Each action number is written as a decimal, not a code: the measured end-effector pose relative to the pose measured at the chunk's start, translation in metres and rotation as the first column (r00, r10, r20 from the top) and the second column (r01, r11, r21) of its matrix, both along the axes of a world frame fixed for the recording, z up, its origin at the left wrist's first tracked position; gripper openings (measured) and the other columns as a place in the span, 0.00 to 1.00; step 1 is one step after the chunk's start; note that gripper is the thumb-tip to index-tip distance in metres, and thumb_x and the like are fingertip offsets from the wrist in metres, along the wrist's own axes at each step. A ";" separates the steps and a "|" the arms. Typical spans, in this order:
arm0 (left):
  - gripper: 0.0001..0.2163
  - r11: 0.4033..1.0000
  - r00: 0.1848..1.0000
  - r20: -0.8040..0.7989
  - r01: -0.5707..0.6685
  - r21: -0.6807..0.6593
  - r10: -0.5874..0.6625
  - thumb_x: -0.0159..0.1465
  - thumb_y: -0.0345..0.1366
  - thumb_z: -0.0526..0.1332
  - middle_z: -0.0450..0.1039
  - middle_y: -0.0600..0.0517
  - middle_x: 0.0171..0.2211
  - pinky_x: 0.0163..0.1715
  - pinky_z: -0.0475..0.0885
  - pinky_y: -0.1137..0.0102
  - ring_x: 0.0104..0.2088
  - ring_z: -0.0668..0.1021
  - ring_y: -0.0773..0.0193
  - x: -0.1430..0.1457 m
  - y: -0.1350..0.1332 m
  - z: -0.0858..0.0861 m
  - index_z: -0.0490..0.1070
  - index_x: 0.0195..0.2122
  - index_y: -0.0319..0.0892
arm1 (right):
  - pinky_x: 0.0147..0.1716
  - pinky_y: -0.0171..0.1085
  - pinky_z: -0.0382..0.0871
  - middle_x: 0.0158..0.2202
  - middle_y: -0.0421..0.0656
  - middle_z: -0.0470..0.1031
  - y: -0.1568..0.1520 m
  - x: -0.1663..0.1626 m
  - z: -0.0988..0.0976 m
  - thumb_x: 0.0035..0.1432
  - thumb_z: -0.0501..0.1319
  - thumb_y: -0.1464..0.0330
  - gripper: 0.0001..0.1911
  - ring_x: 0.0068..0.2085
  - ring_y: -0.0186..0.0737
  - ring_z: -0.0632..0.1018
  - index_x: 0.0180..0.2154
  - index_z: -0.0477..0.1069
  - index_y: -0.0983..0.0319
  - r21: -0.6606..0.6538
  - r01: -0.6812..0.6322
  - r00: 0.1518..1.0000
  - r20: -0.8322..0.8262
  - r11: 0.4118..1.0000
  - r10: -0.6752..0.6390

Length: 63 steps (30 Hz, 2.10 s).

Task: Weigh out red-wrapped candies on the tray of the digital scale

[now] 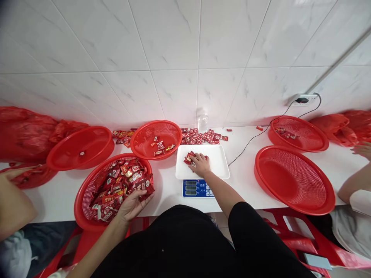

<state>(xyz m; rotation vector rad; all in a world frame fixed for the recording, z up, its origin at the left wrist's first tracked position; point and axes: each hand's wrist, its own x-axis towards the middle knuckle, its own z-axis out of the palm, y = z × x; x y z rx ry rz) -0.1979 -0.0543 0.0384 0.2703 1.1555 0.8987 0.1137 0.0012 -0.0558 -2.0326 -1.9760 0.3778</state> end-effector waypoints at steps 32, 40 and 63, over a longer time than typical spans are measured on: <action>0.12 0.965 0.957 0.177 0.247 -0.088 -0.228 0.52 0.22 0.57 0.77 0.49 0.33 0.28 0.76 0.71 0.30 0.79 0.63 0.093 0.004 0.001 0.72 0.37 0.39 | 0.60 0.63 0.41 0.66 0.54 0.51 -0.056 0.188 0.024 0.54 0.55 0.50 0.35 0.67 0.56 0.47 0.59 0.59 0.60 0.158 0.497 0.862 -0.205 0.853 -0.464; 0.12 0.984 0.982 0.135 0.144 -0.102 -0.130 0.55 0.22 0.56 0.78 0.48 0.33 0.28 0.76 0.70 0.30 0.80 0.62 0.062 -0.016 0.004 0.73 0.36 0.40 | 0.59 0.61 0.39 0.69 0.47 0.39 0.064 0.009 0.015 0.57 0.50 0.47 0.36 0.67 0.55 0.40 0.64 0.48 0.51 -0.096 -0.072 0.997 0.019 0.993 0.074; 0.14 0.852 0.843 0.127 0.520 0.059 -0.523 0.57 0.35 0.64 0.75 0.45 0.38 0.45 0.73 0.62 0.39 0.78 0.60 0.196 0.057 -0.028 0.70 0.43 0.37 | 0.41 0.41 0.67 0.38 0.46 0.72 -0.128 0.176 0.010 0.56 0.54 0.66 0.14 0.37 0.42 0.73 0.43 0.71 0.60 0.356 0.495 0.867 -0.272 0.793 -0.418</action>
